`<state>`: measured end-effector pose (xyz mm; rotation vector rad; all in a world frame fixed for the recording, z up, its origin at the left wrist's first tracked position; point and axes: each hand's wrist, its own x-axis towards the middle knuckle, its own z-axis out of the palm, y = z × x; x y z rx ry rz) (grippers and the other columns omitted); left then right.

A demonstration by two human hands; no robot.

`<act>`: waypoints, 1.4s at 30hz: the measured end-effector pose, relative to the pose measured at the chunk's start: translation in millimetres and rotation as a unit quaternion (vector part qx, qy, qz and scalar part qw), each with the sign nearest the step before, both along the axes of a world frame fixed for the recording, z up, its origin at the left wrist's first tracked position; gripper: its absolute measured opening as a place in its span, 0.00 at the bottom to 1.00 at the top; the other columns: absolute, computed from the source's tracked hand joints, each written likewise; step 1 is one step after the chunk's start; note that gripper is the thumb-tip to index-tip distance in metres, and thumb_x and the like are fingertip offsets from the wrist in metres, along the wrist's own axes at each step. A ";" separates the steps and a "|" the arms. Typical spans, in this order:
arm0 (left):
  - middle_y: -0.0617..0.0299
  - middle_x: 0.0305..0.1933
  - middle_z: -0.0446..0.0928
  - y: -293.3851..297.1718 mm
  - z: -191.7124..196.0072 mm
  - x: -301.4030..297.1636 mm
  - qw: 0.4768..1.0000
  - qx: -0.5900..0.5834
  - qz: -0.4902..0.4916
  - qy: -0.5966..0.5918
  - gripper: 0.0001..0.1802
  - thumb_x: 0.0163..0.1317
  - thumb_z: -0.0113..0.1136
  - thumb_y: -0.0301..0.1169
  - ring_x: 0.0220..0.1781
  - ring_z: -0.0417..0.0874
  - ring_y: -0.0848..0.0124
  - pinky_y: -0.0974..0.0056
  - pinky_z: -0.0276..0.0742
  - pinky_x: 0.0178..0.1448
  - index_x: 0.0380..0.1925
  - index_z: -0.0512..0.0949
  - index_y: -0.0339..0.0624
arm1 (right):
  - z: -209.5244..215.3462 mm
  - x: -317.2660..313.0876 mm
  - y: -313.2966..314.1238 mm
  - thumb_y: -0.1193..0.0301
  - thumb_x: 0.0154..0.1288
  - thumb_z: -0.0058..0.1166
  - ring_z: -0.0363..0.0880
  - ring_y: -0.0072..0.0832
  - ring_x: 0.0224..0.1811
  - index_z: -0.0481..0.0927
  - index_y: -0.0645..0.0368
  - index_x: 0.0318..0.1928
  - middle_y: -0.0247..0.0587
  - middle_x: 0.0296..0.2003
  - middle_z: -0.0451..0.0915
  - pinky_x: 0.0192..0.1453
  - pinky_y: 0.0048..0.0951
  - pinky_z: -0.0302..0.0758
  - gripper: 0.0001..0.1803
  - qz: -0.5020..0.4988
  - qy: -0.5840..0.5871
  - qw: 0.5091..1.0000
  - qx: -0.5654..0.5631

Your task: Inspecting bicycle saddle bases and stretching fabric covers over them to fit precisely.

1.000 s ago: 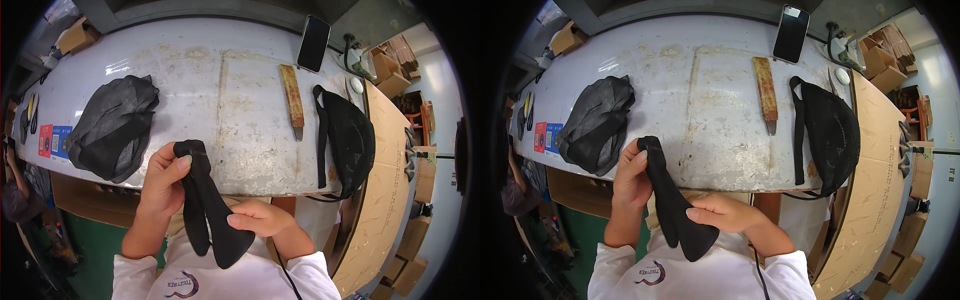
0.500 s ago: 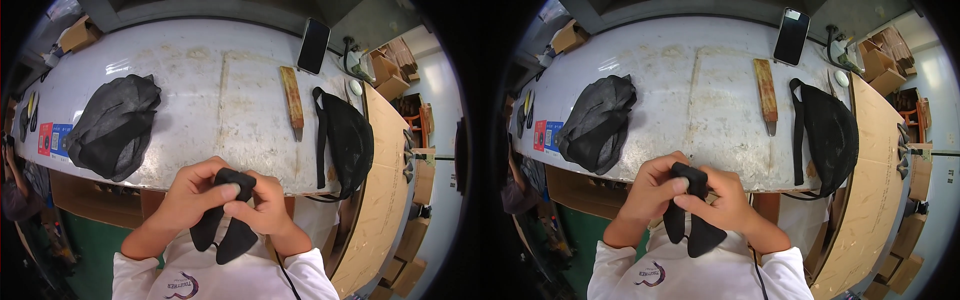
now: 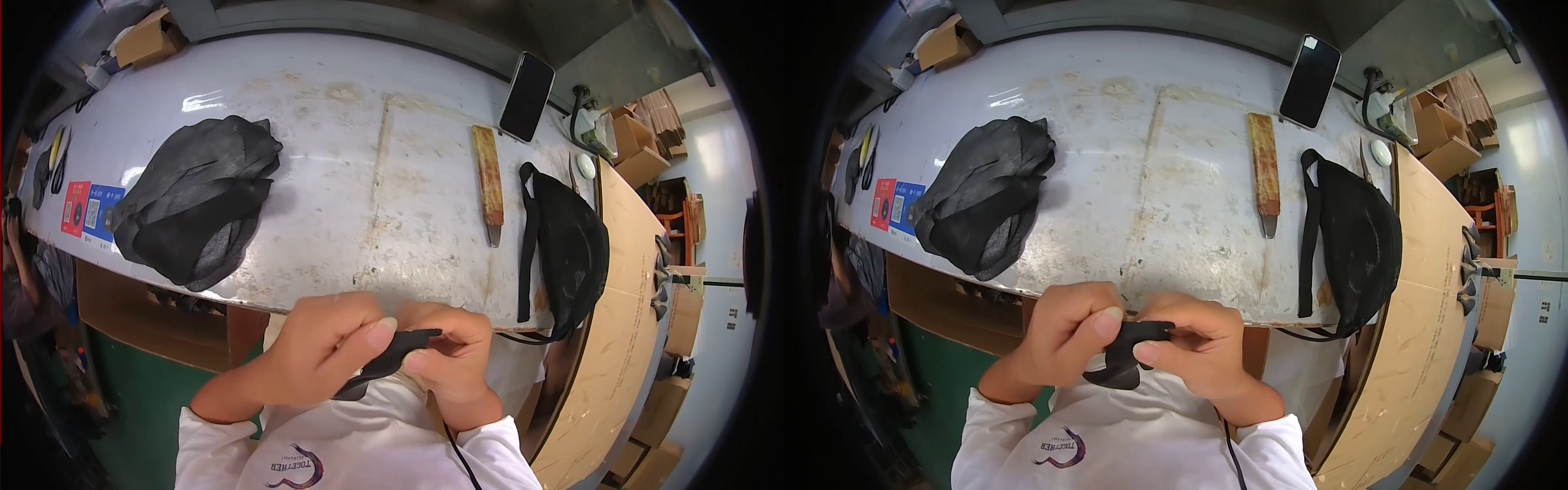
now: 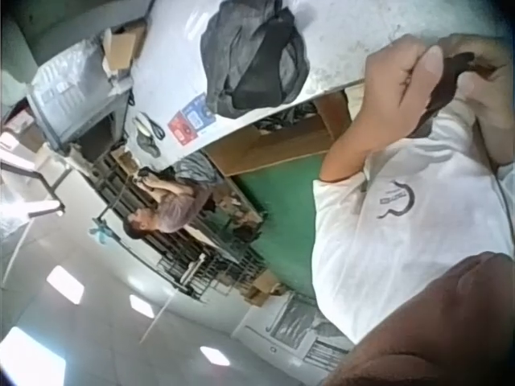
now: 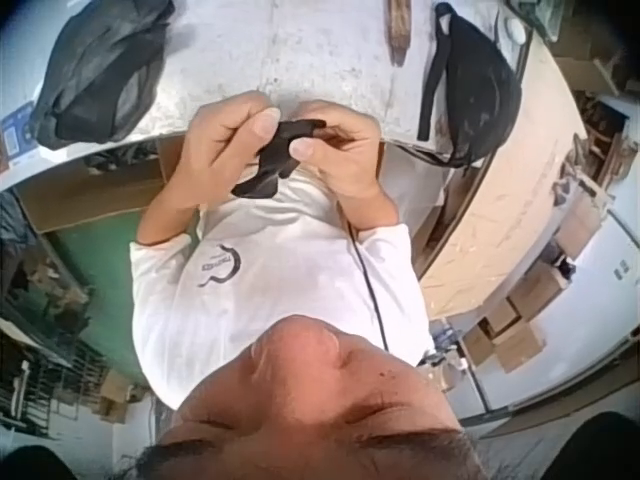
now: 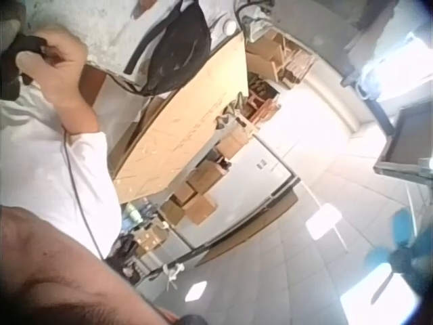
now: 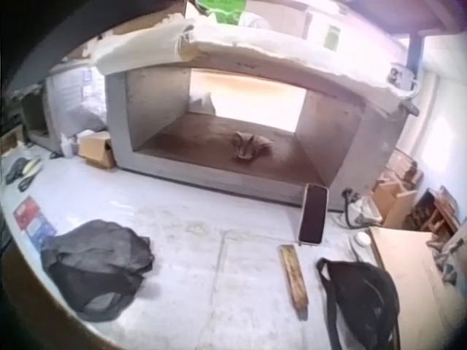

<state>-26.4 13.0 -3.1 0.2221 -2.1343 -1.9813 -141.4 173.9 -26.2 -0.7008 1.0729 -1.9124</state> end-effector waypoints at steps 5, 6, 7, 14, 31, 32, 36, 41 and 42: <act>0.61 0.21 0.69 8.5 -11.2 -13.2 0.992 -0.008 0.049 0.112 0.11 0.68 0.56 0.28 0.20 0.69 0.67 0.64 0.66 0.25 0.25 0.73 0.38 | 0.9 3.4 0.4 0.81 0.60 0.64 0.81 0.27 0.41 0.81 0.70 0.44 0.46 0.40 0.83 0.45 0.28 0.78 0.12 0.050 -0.214 0.976 -0.009; 0.63 0.21 0.69 12.0 -12.7 -15.6 0.962 -0.131 0.121 0.207 0.14 0.70 0.55 0.30 0.20 0.67 0.72 0.67 0.64 0.25 0.25 0.72 0.37 | -0.7 4.6 -0.9 0.81 0.60 0.64 0.81 0.27 0.41 0.81 0.70 0.44 0.46 0.40 0.83 0.45 0.28 0.78 0.12 0.051 -0.211 0.976 -0.008; 0.63 0.20 0.69 13.7 -16.6 -16.8 0.959 -0.117 0.138 0.218 0.15 0.71 0.54 0.31 0.20 0.66 0.74 0.69 0.62 0.26 0.24 0.71 0.37 | -2.6 7.0 -3.5 0.80 0.61 0.63 0.82 0.27 0.41 0.80 0.69 0.45 0.46 0.41 0.83 0.47 0.29 0.78 0.12 0.049 -0.239 0.970 -0.023; 0.66 0.20 0.67 -4.1 3.3 -3.9 0.991 -0.116 0.024 0.059 0.20 0.73 0.50 0.34 0.21 0.64 0.80 0.68 0.60 0.25 0.21 0.69 0.37 | -7.3 7.0 -13.3 0.78 0.64 0.61 0.82 0.26 0.42 0.78 0.68 0.48 0.45 0.41 0.84 0.51 0.30 0.78 0.13 -0.031 -0.258 0.966 -0.005; 0.70 0.16 0.70 -8.8 3.6 6.2 0.984 0.144 -0.065 -0.085 0.19 0.68 0.62 0.35 0.20 0.67 0.82 0.69 0.60 0.23 0.20 0.77 0.34 | 6.5 3.4 -23.1 0.77 0.64 0.62 0.81 0.21 0.36 0.79 0.67 0.47 0.40 0.37 0.84 0.44 0.23 0.78 0.12 -0.067 -0.163 0.982 0.068; 0.70 0.16 0.70 -8.6 7.8 5.2 0.984 0.143 -0.065 -0.085 0.19 0.68 0.62 0.35 0.20 0.67 0.82 0.69 0.60 0.23 0.20 0.77 0.34 | 10.2 1.7 -23.9 0.77 0.64 0.62 0.81 0.19 0.36 0.79 0.68 0.46 0.39 0.37 0.84 0.45 0.23 0.78 0.12 -0.068 -0.123 0.987 0.075; 0.63 0.15 0.68 -12.2 7.4 1.7 0.999 -0.012 0.024 0.020 0.16 0.65 0.63 0.31 0.17 0.67 0.75 0.66 0.59 0.22 0.20 0.77 0.34 | 14.1 4.2 -31.5 0.81 0.66 0.54 0.80 0.31 0.40 0.74 0.69 0.54 0.46 0.42 0.80 0.48 0.29 0.78 0.16 -0.292 0.343 0.892 0.033; 0.67 0.20 0.74 -3.4 -5.3 -8.5 0.961 0.049 0.228 0.150 0.11 0.65 0.63 0.31 0.22 0.70 0.80 0.71 0.63 0.25 0.26 0.80 0.36 | 37.1 23.0 -18.8 0.81 0.68 0.48 0.78 0.47 0.50 0.65 0.71 0.65 0.60 0.54 0.76 0.56 0.36 0.75 0.25 -0.015 0.342 0.934 0.107; 0.68 0.22 0.76 -2.3 -6.1 -10.5 0.956 0.107 0.229 0.145 0.09 0.64 0.64 0.31 0.24 0.71 0.81 0.73 0.65 0.27 0.28 0.80 0.36 | 34.0 23.4 -25.8 0.81 0.69 0.46 0.79 0.46 0.50 0.65 0.71 0.65 0.57 0.52 0.77 0.55 0.34 0.75 0.24 -0.038 0.355 0.928 0.107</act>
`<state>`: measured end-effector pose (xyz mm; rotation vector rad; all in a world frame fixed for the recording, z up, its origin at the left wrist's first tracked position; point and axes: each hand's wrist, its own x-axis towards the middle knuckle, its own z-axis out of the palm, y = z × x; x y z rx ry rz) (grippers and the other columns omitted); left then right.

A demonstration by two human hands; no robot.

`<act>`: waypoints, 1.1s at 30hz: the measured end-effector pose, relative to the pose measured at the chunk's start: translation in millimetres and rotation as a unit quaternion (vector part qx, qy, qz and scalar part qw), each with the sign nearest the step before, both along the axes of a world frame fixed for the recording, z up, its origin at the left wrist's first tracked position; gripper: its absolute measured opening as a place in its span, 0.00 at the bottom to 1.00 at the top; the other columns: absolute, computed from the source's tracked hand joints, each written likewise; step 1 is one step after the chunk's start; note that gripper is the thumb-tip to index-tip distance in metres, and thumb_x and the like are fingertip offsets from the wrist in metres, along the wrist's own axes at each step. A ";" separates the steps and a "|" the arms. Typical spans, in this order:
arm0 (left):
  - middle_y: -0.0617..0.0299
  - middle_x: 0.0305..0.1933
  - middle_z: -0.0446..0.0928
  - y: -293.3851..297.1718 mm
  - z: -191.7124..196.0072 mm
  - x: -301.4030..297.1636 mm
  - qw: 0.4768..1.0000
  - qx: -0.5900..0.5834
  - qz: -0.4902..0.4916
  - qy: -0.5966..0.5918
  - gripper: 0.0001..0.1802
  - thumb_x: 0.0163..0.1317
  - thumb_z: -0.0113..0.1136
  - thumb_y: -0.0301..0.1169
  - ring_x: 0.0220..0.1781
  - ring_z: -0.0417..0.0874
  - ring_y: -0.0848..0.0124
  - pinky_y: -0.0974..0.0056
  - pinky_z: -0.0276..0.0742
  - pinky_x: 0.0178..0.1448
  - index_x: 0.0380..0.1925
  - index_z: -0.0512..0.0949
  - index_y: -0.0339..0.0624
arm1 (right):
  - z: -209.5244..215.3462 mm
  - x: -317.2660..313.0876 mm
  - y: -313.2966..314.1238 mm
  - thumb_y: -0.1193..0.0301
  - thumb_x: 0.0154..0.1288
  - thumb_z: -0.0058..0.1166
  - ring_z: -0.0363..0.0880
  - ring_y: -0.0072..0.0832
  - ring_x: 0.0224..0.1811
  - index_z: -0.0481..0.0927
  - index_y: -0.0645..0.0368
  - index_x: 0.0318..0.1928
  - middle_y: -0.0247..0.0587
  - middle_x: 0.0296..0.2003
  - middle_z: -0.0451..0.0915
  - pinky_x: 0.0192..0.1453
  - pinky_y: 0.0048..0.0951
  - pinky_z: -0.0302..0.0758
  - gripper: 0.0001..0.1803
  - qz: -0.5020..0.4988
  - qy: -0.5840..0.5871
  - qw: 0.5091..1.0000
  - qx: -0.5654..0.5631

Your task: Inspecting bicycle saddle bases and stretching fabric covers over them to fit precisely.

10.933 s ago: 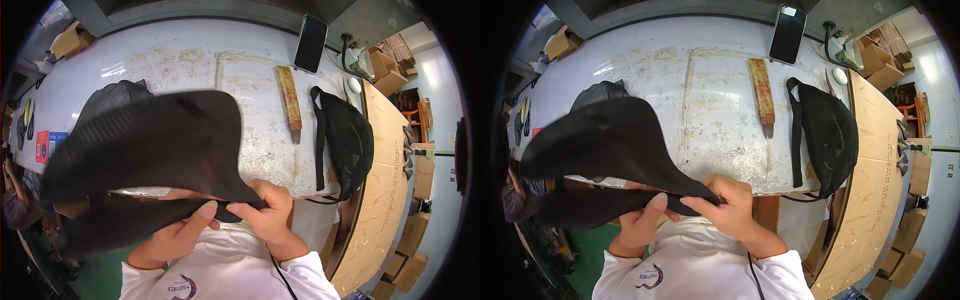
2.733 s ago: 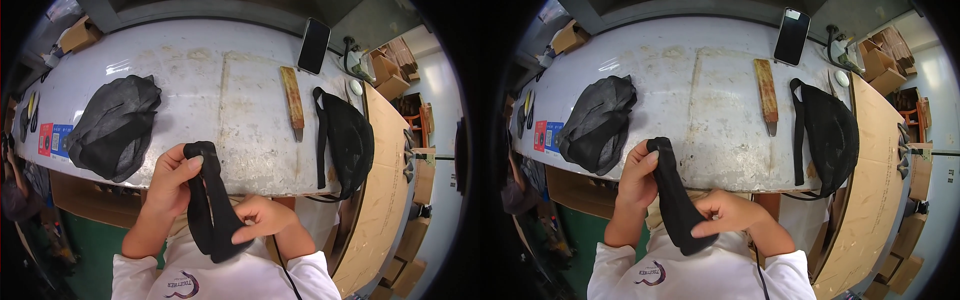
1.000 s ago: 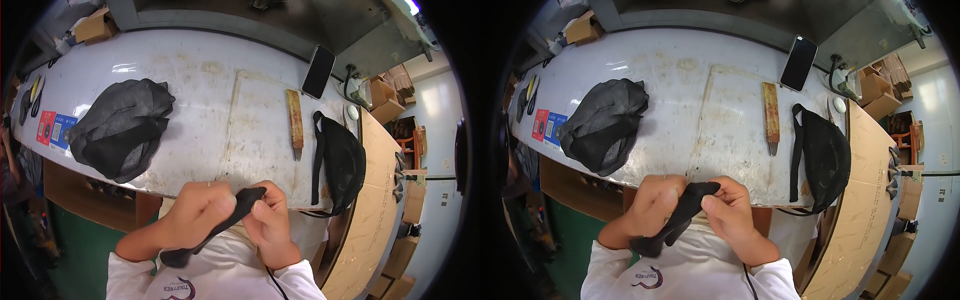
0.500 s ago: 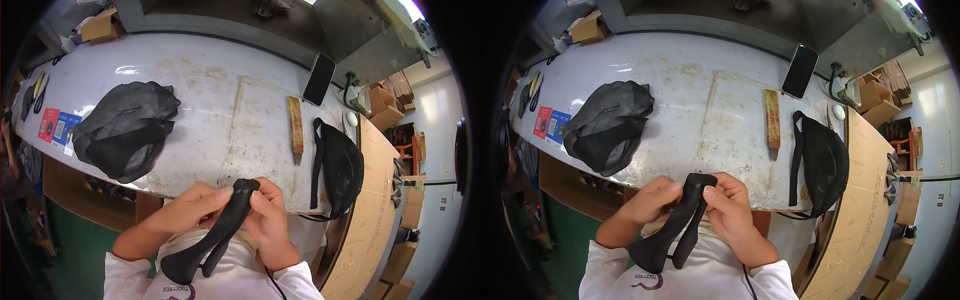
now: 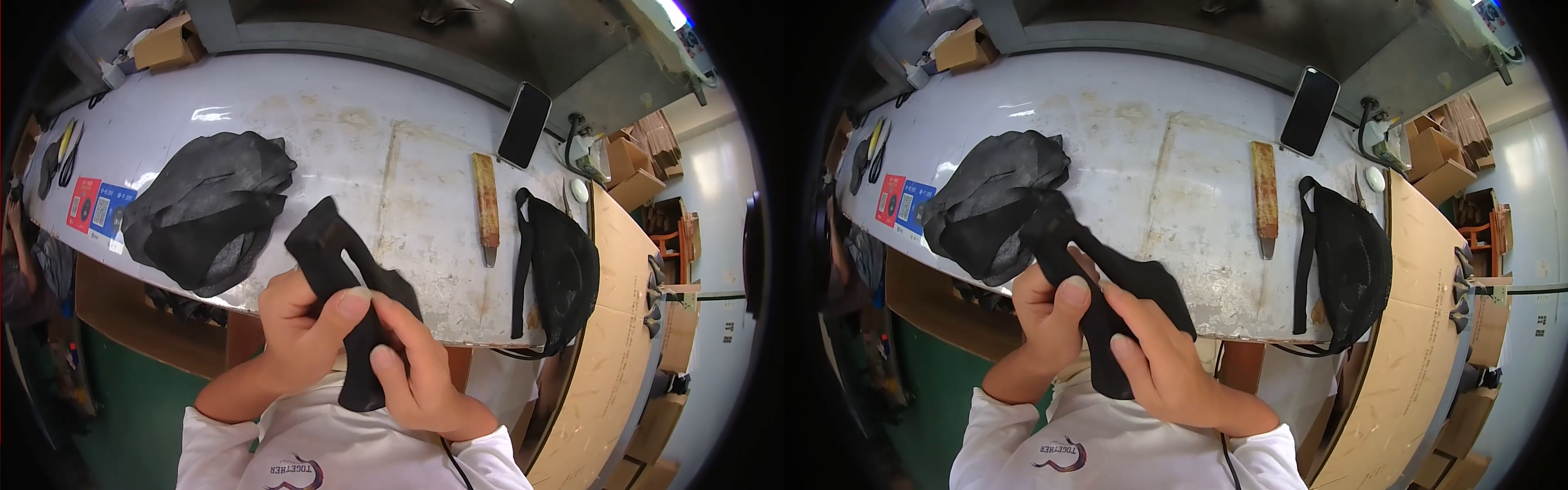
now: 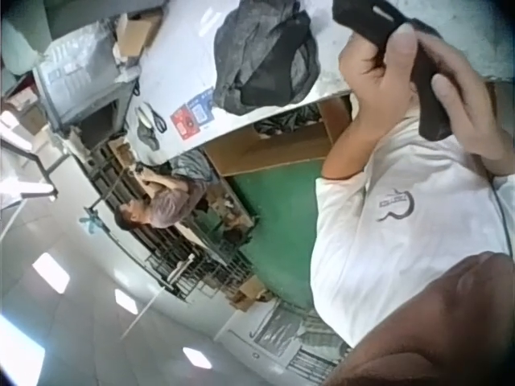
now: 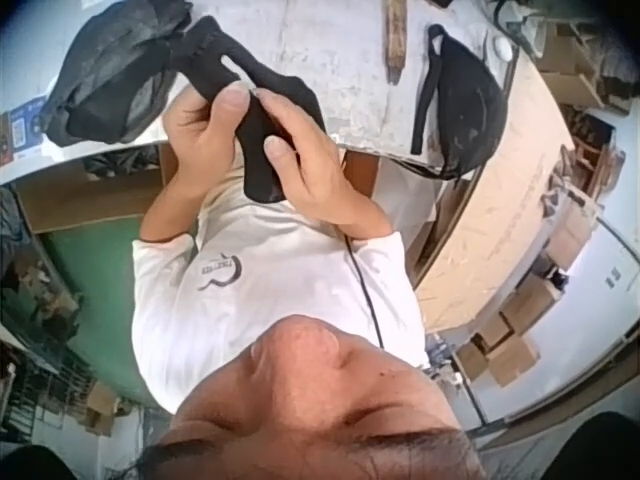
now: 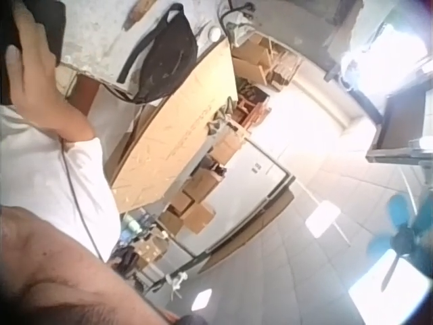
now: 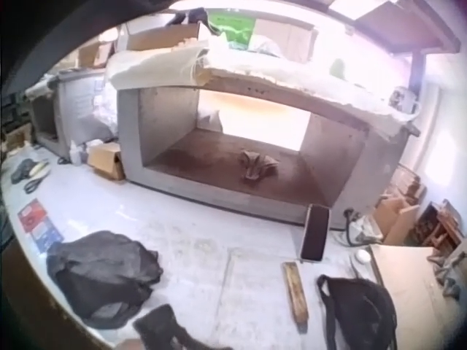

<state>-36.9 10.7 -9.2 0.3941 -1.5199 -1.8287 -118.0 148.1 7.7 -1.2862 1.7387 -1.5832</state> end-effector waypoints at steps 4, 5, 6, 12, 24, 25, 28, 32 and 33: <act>0.70 0.32 0.77 4.2 9.0 -3.4 0.989 -0.037 -0.101 -0.099 0.22 0.54 0.74 0.32 0.30 0.72 0.83 0.75 0.67 0.33 0.46 0.75 0.38 | -6.2 -18.2 11.4 0.80 0.71 0.44 0.81 0.40 0.48 0.64 0.69 0.68 0.54 0.54 0.77 0.53 0.29 0.75 0.25 0.002 0.009 0.998 0.054; 0.70 0.31 0.77 6.6 13.1 -3.5 0.989 -0.024 -0.104 -0.106 0.20 0.56 0.73 0.33 0.29 0.74 0.83 0.74 0.68 0.31 0.44 0.75 0.38 | -8.4 -19.7 13.3 0.79 0.73 0.42 0.82 0.36 0.48 0.63 0.69 0.69 0.54 0.54 0.77 0.52 0.26 0.75 0.26 0.006 -0.011 0.999 0.041; 0.70 0.29 0.77 7.9 14.9 -3.2 0.988 -0.012 -0.107 -0.113 0.19 0.58 0.72 0.35 0.28 0.75 0.83 0.74 0.69 0.29 0.42 0.75 0.37 | -6.1 -19.1 14.9 0.79 0.73 0.42 0.82 0.36 0.48 0.63 0.69 0.69 0.54 0.54 0.77 0.52 0.26 0.75 0.26 0.006 -0.013 0.999 0.040; 0.68 0.20 0.75 -4.5 9.8 -3.5 0.991 -0.023 -0.066 -0.115 0.16 0.72 0.55 0.35 0.20 0.71 0.83 0.73 0.65 0.24 0.28 0.76 0.36 | 2.7 -7.8 16.2 0.73 0.79 0.35 0.75 0.30 0.61 0.63 0.70 0.69 0.49 0.60 0.76 0.65 0.29 0.68 0.23 0.035 -0.255 0.966 0.031; 0.69 0.33 0.77 30.6 -15.8 -2.1 0.972 0.083 -0.200 -0.095 0.11 0.73 0.54 0.33 0.32 0.75 0.83 0.72 0.71 0.34 0.42 0.77 0.35 | -3.7 -29.8 10.9 0.81 0.71 0.44 0.83 0.42 0.49 0.70 0.71 0.63 0.58 0.52 0.80 0.53 0.31 0.77 0.21 -0.075 0.129 0.985 0.081; 0.70 0.30 0.76 28.3 -17.2 -3.3 0.976 -0.033 -0.186 -0.108 0.12 0.74 0.52 0.35 0.30 0.73 0.83 0.72 0.69 0.31 0.42 0.77 0.35 | -10.2 -30.0 10.2 0.80 0.71 0.43 0.83 0.39 0.48 0.71 0.71 0.63 0.56 0.50 0.80 0.52 0.29 0.77 0.21 -0.088 0.104 0.990 0.040; 0.67 0.33 0.79 39.9 -22.1 0.7 0.956 0.179 -0.214 -0.094 0.18 0.75 0.48 0.40 0.33 0.76 0.82 0.72 0.71 0.34 0.46 0.77 0.36 | -9.5 -26.5 8.9 0.76 0.76 0.40 0.82 0.29 0.45 0.71 0.68 0.63 0.48 0.48 0.81 0.51 0.26 0.76 0.19 -0.091 0.005 0.996 -0.001; 0.69 0.29 0.77 32.3 -18.3 1.0 0.934 0.235 -0.251 -0.096 0.14 0.71 0.55 0.36 0.29 0.75 0.83 0.73 0.69 0.30 0.45 0.77 0.35 | -9.5 -28.7 11.5 0.73 0.78 0.37 0.80 0.25 0.48 0.71 0.67 0.63 0.45 0.49 0.81 0.53 0.24 0.75 0.19 -0.064 -0.152 0.986 0.010; 0.70 0.26 0.76 28.4 -15.6 -0.7 0.952 0.139 -0.252 -0.106 0.11 0.67 0.61 0.34 0.27 0.72 0.84 0.74 0.65 0.28 0.41 0.77 0.37 | -9.0 -29.3 11.5 0.72 0.79 0.37 0.80 0.24 0.48 0.71 0.67 0.63 0.44 0.48 0.81 0.53 0.24 0.75 0.19 -0.056 -0.161 0.985 0.022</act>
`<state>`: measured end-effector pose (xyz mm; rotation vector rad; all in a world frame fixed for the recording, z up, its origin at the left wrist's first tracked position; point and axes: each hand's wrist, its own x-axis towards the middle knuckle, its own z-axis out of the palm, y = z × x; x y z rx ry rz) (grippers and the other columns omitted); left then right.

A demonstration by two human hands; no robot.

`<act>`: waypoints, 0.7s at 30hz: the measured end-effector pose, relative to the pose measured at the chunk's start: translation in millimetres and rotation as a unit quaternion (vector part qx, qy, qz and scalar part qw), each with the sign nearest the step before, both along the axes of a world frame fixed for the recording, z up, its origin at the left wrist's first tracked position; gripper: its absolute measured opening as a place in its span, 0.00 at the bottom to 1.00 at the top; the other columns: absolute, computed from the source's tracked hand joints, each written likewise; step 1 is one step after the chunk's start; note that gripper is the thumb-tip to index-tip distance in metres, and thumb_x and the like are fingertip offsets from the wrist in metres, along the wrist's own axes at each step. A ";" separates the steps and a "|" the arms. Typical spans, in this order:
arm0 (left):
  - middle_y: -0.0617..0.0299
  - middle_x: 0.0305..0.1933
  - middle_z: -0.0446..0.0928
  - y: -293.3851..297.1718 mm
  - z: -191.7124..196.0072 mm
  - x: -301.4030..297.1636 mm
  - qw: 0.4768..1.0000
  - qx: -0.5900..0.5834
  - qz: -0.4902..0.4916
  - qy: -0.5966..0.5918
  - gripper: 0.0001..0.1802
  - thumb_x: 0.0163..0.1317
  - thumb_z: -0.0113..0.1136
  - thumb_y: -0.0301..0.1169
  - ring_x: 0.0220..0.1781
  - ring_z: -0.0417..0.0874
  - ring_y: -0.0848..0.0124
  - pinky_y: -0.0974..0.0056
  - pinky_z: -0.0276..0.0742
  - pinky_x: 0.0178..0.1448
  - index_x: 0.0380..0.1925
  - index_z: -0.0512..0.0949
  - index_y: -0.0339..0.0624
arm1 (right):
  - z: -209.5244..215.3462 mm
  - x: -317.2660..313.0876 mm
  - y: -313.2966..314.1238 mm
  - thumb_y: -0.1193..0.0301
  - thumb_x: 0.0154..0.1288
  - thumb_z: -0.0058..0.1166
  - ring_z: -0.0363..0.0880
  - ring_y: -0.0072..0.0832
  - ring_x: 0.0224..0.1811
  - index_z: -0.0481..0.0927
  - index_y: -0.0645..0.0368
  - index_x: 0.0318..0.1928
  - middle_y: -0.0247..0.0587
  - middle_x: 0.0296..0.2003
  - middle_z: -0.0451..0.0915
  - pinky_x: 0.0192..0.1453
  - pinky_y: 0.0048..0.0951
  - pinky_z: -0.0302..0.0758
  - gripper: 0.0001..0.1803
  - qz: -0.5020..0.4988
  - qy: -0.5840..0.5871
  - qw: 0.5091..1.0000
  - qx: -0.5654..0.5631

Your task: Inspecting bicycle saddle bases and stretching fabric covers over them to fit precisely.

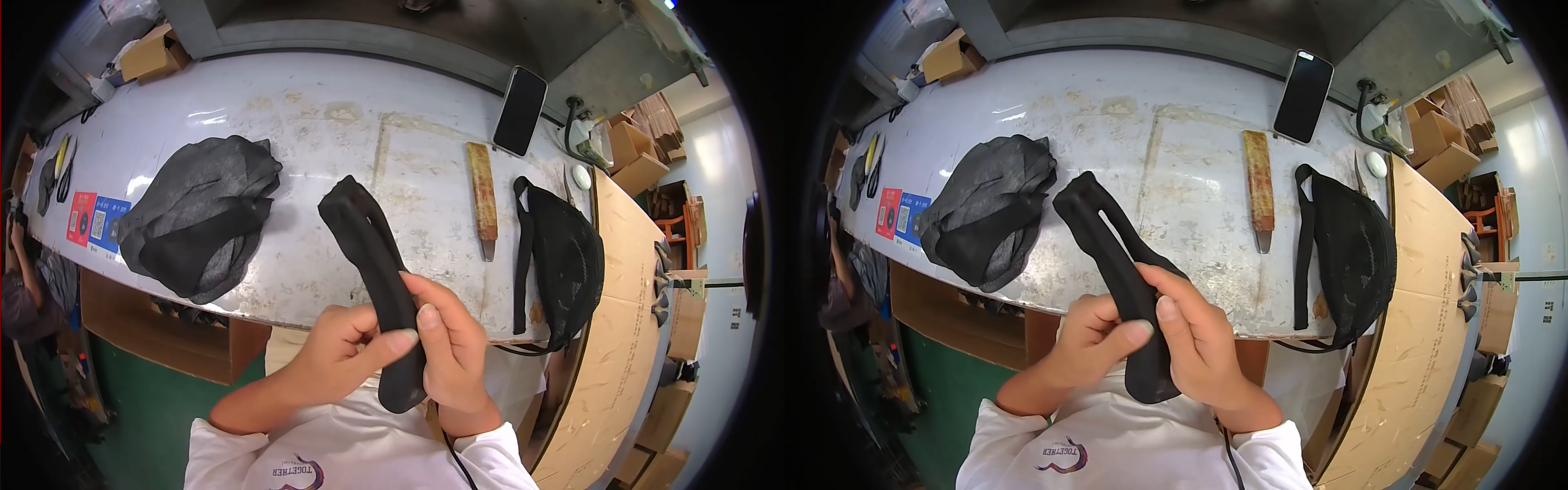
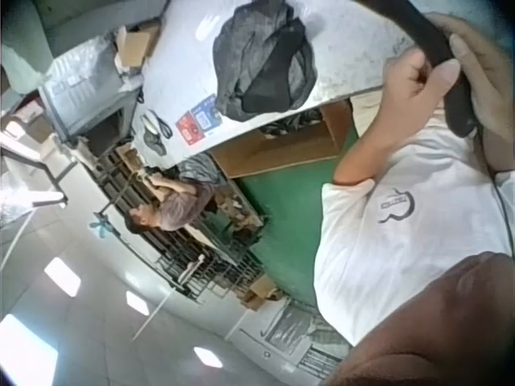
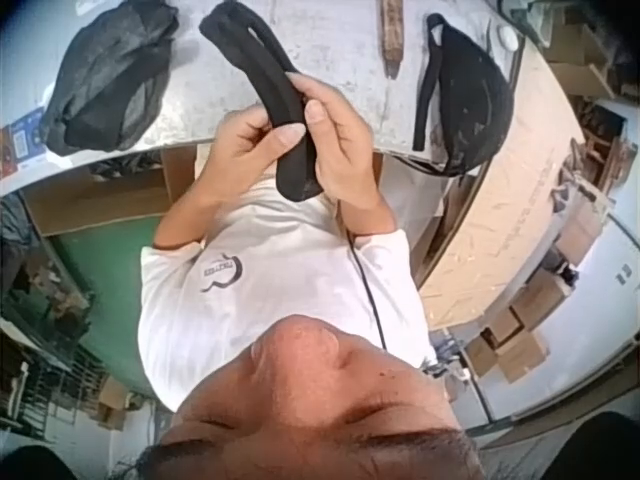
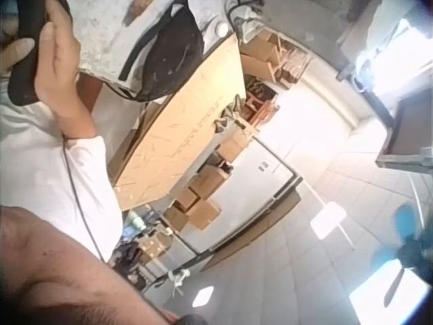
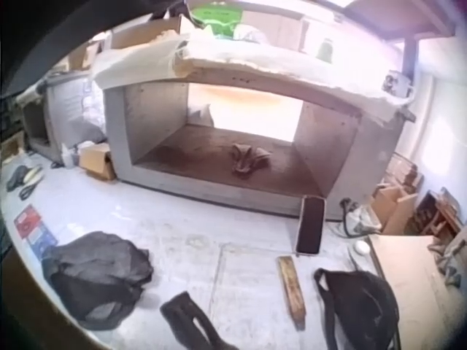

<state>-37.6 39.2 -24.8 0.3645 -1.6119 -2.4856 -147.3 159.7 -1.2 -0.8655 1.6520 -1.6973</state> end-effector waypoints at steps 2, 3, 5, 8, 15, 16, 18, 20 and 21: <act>0.72 0.23 0.73 -10.9 16.3 -5.5 0.989 -0.144 -0.034 -0.011 0.15 0.57 0.73 0.33 0.24 0.70 0.85 0.75 0.62 0.26 0.39 0.78 0.37 | 5.7 0.2 -0.9 0.72 0.80 0.35 0.79 0.23 0.48 0.69 0.66 0.64 0.43 0.48 0.81 0.54 0.25 0.75 0.19 0.021 -0.050 0.998 0.020; 0.72 0.23 0.73 -11.1 26.4 -8.0 0.989 -0.144 -0.034 -0.011 0.15 0.57 0.73 0.33 0.24 0.70 0.85 0.75 0.62 0.26 0.39 0.78 0.37 | 5.0 -0.1 0.2 0.72 0.80 0.35 0.79 0.23 0.48 0.69 0.66 0.64 0.43 0.48 0.81 0.54 0.25 0.75 0.19 0.021 -0.050 0.998 0.020; 0.72 0.22 0.74 -8.6 39.1 -14.6 0.976 -0.200 0.049 -0.065 0.14 0.57 0.73 0.33 0.24 0.70 0.85 0.75 0.63 0.26 0.36 0.80 0.37 | 0.9 -1.2 2.9 0.72 0.80 0.35 0.78 0.22 0.51 0.68 0.66 0.65 0.43 0.51 0.80 0.57 0.25 0.74 0.20 0.033 -0.067 0.997 0.026; 0.71 0.23 0.75 -21.9 13.5 -19.4 0.983 -0.163 0.089 -0.005 0.12 0.59 0.71 0.33 0.24 0.71 0.84 0.75 0.64 0.26 0.34 0.81 0.36 | -9.9 6.9 0.7 0.71 0.80 0.35 0.76 0.22 0.54 0.67 0.66 0.66 0.43 0.54 0.78 0.60 0.25 0.72 0.20 0.035 -0.072 0.997 -0.008; 0.70 0.26 0.77 -16.1 3.4 -16.2 0.993 0.017 0.118 0.013 0.08 0.65 0.65 0.30 0.25 0.72 0.85 0.76 0.65 0.27 0.32 0.78 0.37 | -8.1 9.6 3.1 0.71 0.80 0.36 0.77 0.23 0.54 0.68 0.67 0.66 0.42 0.56 0.78 0.59 0.24 0.72 0.21 0.030 -0.079 0.996 -0.004; 0.70 0.29 0.78 -10.3 4.9 -17.7 0.991 0.047 0.122 -0.004 0.08 0.64 0.66 0.29 0.27 0.73 0.85 0.76 0.66 0.28 0.34 0.78 0.38 | -7.3 7.8 3.9 0.71 0.80 0.36 0.77 0.23 0.54 0.68 0.67 0.66 0.42 0.56 0.78 0.59 0.24 0.72 0.21 0.028 -0.079 0.996 -0.003; 0.71 0.35 0.78 -0.6 3.0 -18.5 0.990 0.095 0.098 -0.014 0.13 0.61 0.69 0.28 0.32 0.75 0.86 0.76 0.69 0.32 0.43 0.76 0.40 | -7.0 1.6 2.2 0.73 0.78 0.38 0.80 0.28 0.52 0.70 0.68 0.64 0.47 0.55 0.79 0.57 0.27 0.74 0.19 0.013 0.045 0.999 0.004; 0.72 0.35 0.77 4.5 -1.2 -15.7 0.984 0.166 0.048 -0.040 0.14 0.60 0.69 0.29 0.32 0.74 0.86 0.76 0.69 0.33 0.43 0.76 0.40 | -6.0 -3.9 1.4 0.74 0.78 0.39 0.81 0.31 0.51 0.70 0.69 0.63 0.50 0.54 0.79 0.56 0.27 0.75 0.19 0.001 0.081 0.997 0.009; 0.73 0.35 0.77 6.5 -2.7 -14.5 0.970 0.234 0.000 -0.065 0.15 0.60 0.70 0.29 0.32 0.74 0.87 0.76 0.70 0.34 0.44 0.76 0.40 | -5.8 -6.2 1.8 0.76 0.77 0.39 0.82 0.34 0.50 0.71 0.69 0.63 0.52 0.54 0.80 0.55 0.28 0.76 0.19 -0.008 0.118 0.993 0.013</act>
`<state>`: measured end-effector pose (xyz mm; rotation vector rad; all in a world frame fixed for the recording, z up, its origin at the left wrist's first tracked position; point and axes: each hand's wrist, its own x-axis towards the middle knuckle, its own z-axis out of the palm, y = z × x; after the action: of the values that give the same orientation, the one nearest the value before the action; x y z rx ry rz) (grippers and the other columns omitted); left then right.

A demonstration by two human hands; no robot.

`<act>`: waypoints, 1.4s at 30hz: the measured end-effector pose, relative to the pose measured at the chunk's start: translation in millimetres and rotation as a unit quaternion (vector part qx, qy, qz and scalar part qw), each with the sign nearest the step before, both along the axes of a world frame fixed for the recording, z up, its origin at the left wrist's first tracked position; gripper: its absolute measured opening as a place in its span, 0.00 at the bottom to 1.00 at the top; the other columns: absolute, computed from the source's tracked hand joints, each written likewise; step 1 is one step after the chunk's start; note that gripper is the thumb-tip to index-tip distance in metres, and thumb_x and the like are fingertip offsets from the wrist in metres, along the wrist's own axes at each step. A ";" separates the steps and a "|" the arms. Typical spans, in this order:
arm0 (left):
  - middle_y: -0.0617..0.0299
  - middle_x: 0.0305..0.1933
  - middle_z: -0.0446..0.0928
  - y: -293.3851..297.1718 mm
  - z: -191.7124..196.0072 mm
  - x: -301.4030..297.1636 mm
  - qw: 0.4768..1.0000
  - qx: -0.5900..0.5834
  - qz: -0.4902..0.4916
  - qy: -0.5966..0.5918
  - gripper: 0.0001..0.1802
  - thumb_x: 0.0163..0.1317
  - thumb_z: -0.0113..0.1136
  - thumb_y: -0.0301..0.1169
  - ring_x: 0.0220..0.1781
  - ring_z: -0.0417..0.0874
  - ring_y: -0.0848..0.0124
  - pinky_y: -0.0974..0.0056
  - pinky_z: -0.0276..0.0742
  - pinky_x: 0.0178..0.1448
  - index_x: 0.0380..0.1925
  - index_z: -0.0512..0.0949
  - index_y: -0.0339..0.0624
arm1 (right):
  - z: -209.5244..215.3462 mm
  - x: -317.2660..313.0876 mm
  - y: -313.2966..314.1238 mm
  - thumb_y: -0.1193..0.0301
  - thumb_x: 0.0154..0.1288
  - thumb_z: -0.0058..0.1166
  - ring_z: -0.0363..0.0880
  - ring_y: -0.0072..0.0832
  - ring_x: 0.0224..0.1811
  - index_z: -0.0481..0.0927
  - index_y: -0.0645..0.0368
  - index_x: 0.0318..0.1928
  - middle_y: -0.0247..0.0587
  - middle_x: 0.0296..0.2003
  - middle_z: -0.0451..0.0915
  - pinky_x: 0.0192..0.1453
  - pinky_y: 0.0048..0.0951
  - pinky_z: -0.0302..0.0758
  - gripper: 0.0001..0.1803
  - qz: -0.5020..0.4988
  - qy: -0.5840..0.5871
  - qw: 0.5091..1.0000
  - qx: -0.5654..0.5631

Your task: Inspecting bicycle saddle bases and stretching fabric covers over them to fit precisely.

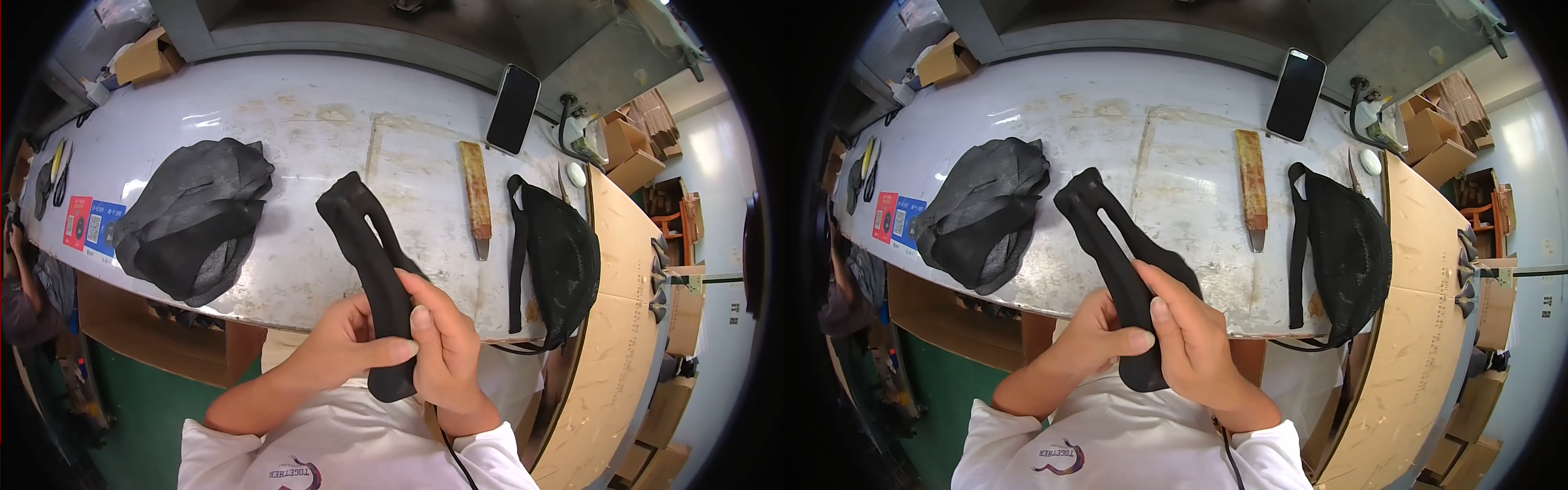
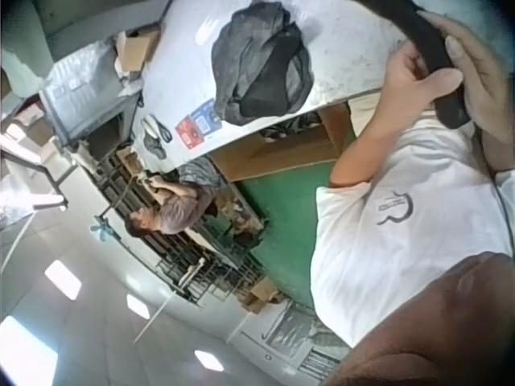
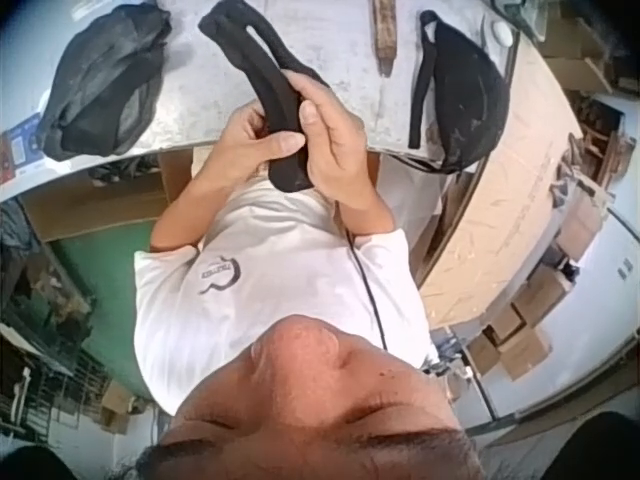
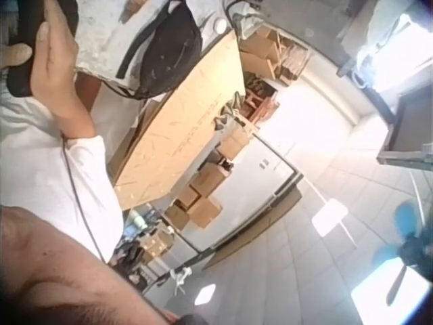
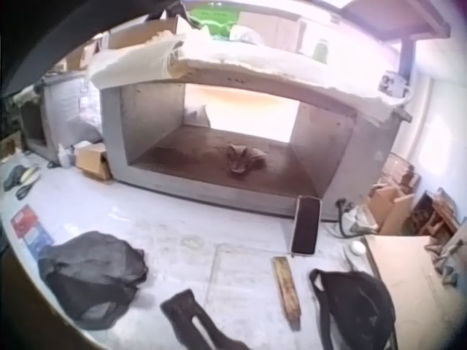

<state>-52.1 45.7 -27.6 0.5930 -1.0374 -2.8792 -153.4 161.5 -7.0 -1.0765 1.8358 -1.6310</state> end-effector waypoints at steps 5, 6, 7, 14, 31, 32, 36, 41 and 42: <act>0.70 0.24 0.74 2.4 -14.5 21.7 0.983 -0.145 -0.113 -0.028 0.16 0.73 0.54 0.42 0.24 0.71 0.83 0.72 0.63 0.26 0.32 0.78 0.41 | -0.7 -3.0 -2.2 0.78 0.75 0.42 0.83 0.42 0.49 0.72 0.69 0.61 0.56 0.53 0.80 0.52 0.30 0.77 0.18 -0.007 0.066 0.997 0.034; 0.70 0.24 0.74 5.7 -17.2 21.6 0.982 -0.144 -0.115 -0.028 0.16 0.73 0.54 0.42 0.24 0.71 0.83 0.72 0.63 0.26 0.32 0.78 0.41 | -3.4 -2.3 -3.4 0.78 0.75 0.42 0.83 0.42 0.49 0.72 0.69 0.61 0.56 0.53 0.80 0.52 0.30 0.77 0.18 -0.009 0.066 0.997 0.035; 0.70 0.22 0.72 8.4 -22.0 20.9 0.966 -0.254 -0.045 0.028 0.18 0.74 0.52 0.41 0.22 0.69 0.83 0.73 0.63 0.25 0.29 0.77 0.41 | -5.9 -1.6 -4.5 0.78 0.75 0.42 0.83 0.41 0.49 0.72 0.69 0.61 0.55 0.53 0.80 0.51 0.29 0.77 0.18 -0.012 0.062 0.998 0.030; 0.67 0.15 0.72 14.6 -14.9 30.8 0.992 -0.119 -0.012 0.031 0.21 0.75 0.50 0.38 0.17 0.72 0.80 0.71 0.64 0.20 0.24 0.76 0.38 | 1.4 -2.4 -11.3 0.76 0.76 0.42 0.83 0.38 0.48 0.73 0.69 0.60 0.53 0.52 0.80 0.52 0.30 0.77 0.17 0.005 -0.054 0.998 0.012; 0.64 0.38 0.81 -3.3 -13.0 45.3 0.917 -0.392 0.052 -0.053 0.16 0.61 0.70 0.34 0.41 0.81 0.75 0.70 0.78 0.48 0.47 0.81 0.39 | -7.0 -6.1 -2.8 0.79 0.62 0.61 0.79 0.28 0.47 0.59 0.64 0.69 0.43 0.42 0.79 0.53 0.29 0.75 0.37 0.003 -0.430 0.882 -0.194; 0.64 0.38 0.81 -4.7 -13.6 42.5 0.921 -0.383 0.052 -0.051 0.17 0.61 0.70 0.34 0.42 0.81 0.75 0.70 0.78 0.48 0.47 0.80 0.39 | -7.0 -6.6 -0.8 0.79 0.62 0.61 0.79 0.28 0.47 0.59 0.64 0.69 0.43 0.42 0.79 0.53 0.29 0.75 0.37 0.001 -0.428 0.882 -0.195; 0.62 0.41 0.81 -12.7 -16.5 31.2 0.934 -0.350 0.058 -0.047 0.19 0.61 0.70 0.34 0.44 0.81 0.74 0.69 0.78 0.51 0.50 0.79 0.38 | -5.1 -4.8 1.5 0.85 0.59 0.63 0.81 0.24 0.43 0.68 0.66 0.62 0.41 0.40 0.82 0.45 0.22 0.78 0.31 -0.038 -0.297 0.944 -0.142; 0.59 0.40 0.79 -29.3 -12.8 38.6 0.993 -0.102 0.047 0.028 0.20 0.60 0.67 0.37 0.41 0.79 0.73 0.69 0.73 0.46 0.44 0.79 0.32 | -9.4 -3.3 5.5 0.83 0.62 0.62 0.80 0.18 0.42 0.77 0.68 0.49 0.38 0.41 0.83 0.48 0.22 0.77 0.15 0.044 -0.318 0.945 -0.066; 0.61 0.36 0.79 -26.2 -17.2 32.4 0.979 -0.167 0.059 0.100 0.18 0.58 0.69 0.38 0.38 0.78 0.74 0.68 0.73 0.45 0.40 0.80 0.34 | -8.3 -3.0 4.5 0.83 0.62 0.62 0.80 0.18 0.42 0.77 0.68 0.49 0.38 0.41 0.83 0.48 0.22 0.77 0.15 0.047 -0.319 0.944 -0.067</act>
<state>-19.7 19.5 -44.7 0.3249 -1.3571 -2.5176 -156.4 166.0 -15.3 -0.5667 1.2428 -1.7915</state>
